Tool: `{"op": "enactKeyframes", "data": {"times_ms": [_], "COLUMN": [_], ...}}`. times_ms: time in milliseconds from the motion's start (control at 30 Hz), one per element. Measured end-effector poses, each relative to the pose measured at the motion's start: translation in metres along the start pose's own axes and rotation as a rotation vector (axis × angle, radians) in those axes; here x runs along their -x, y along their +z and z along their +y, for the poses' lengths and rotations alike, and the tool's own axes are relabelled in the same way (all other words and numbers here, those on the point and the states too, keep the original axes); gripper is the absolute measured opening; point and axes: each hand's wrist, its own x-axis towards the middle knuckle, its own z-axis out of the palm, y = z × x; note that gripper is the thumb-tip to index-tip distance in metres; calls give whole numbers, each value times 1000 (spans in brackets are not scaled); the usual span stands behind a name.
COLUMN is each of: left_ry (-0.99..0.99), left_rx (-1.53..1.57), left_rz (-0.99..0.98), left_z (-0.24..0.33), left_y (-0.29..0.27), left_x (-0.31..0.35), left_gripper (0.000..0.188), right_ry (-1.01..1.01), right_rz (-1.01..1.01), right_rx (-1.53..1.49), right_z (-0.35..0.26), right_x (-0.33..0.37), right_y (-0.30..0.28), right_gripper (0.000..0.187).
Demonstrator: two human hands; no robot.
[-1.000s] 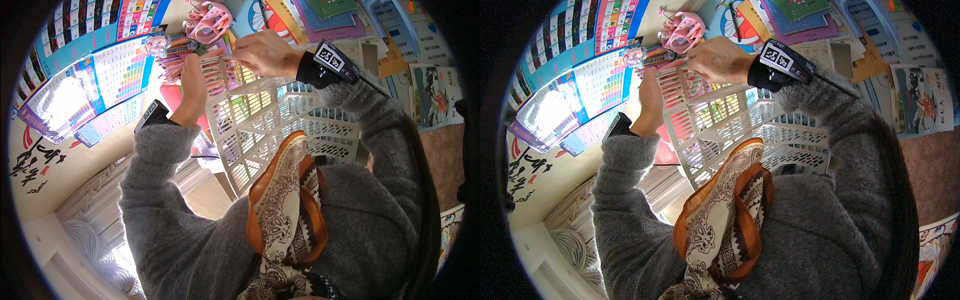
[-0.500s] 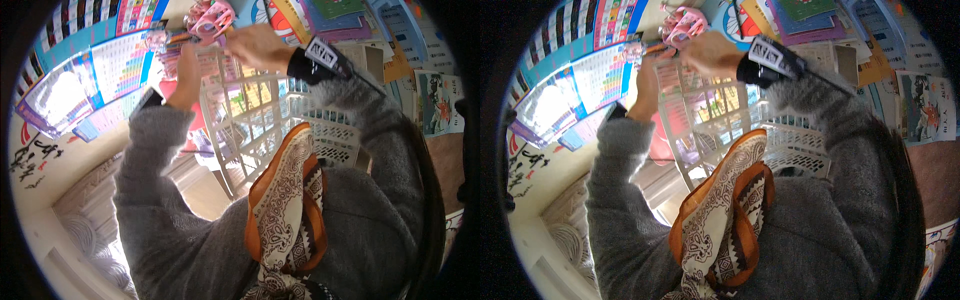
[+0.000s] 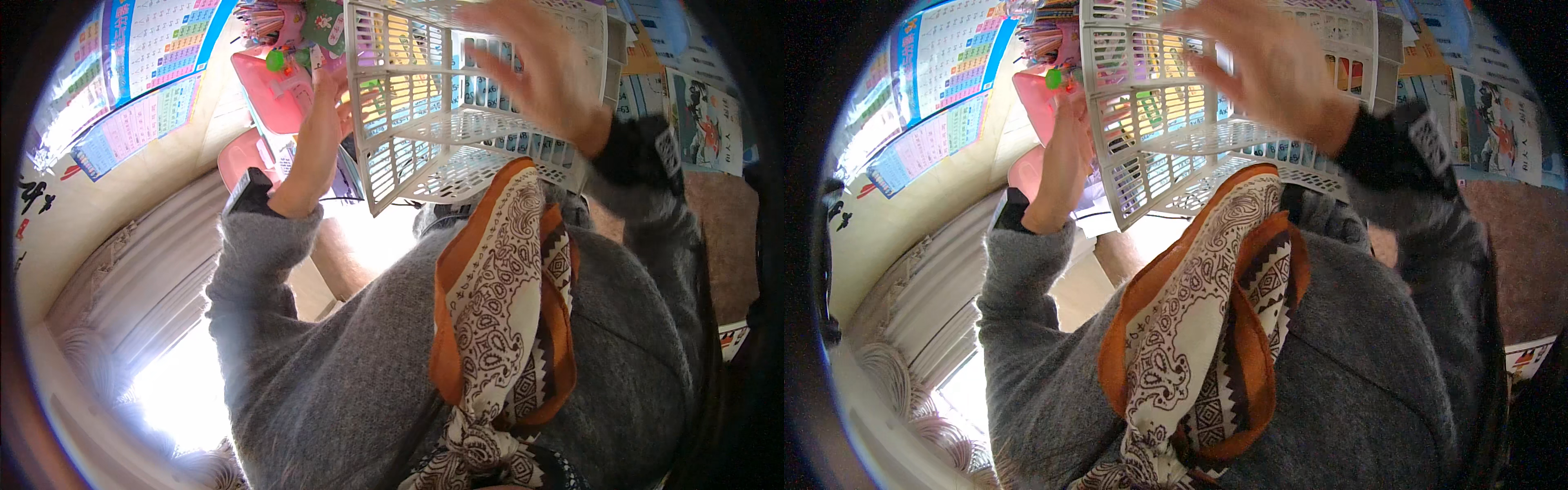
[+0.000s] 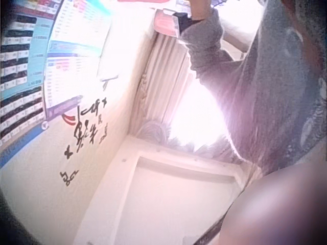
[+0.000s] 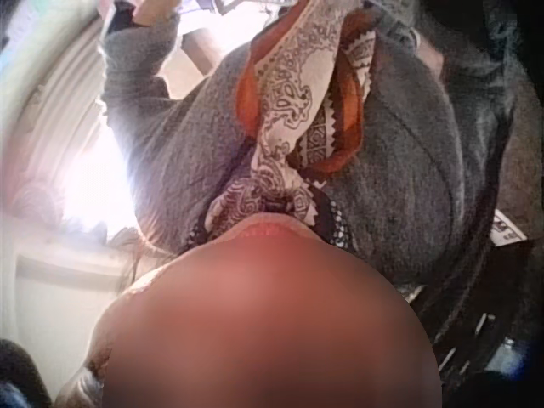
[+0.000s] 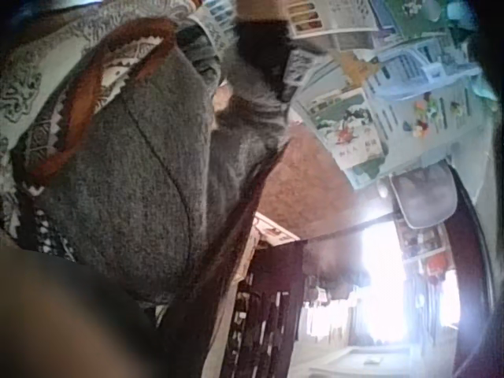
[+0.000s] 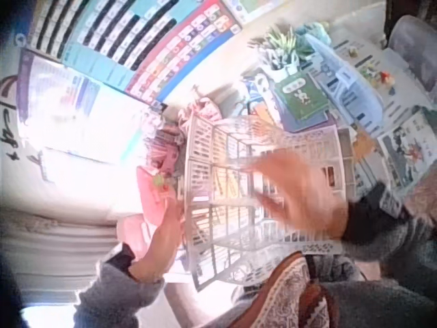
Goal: The person assembles a white plastic storage rack by hand. They align and snap together multiple slotted panels and dividers on a table, then lift and rotate the partially assembled unit to connect additional pieces.
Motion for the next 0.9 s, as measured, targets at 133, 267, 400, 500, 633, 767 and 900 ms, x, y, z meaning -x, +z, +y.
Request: {"op": "enactKeyframes", "data": {"times_ms": [133,267,400,500,633,767,900], "left_ry": [-86,-57,4,25,63,91,79], "left_rx": [95,97,34,13,-58,-102,-71], "left_rz": [-79,26,134,175,166,163,183], "left_z": [-17,-27,-32,-34,-34,-37,-44], "left_y": [6,14,21,23,22,21,16], "left_x": [16,13,5,3,2,0,-8], "left_gripper": [68,71,71,72,71,69,68], "right_ry": [177,235,182,118,92,64,-3], "right_rz": [-293,-481,-391,-246,-169,-97,-40], "right_rx": [-247,-60,-71,-159,-239,-263,-252], "right_z": [-64,-75,-65,-59,-56,-53,-50], "right_x": [40,53,62,68,73,76,77], "right_y": [19,54,73,80,87,89,97], "right_gripper": [22,17,14,14,15,16,19]}}
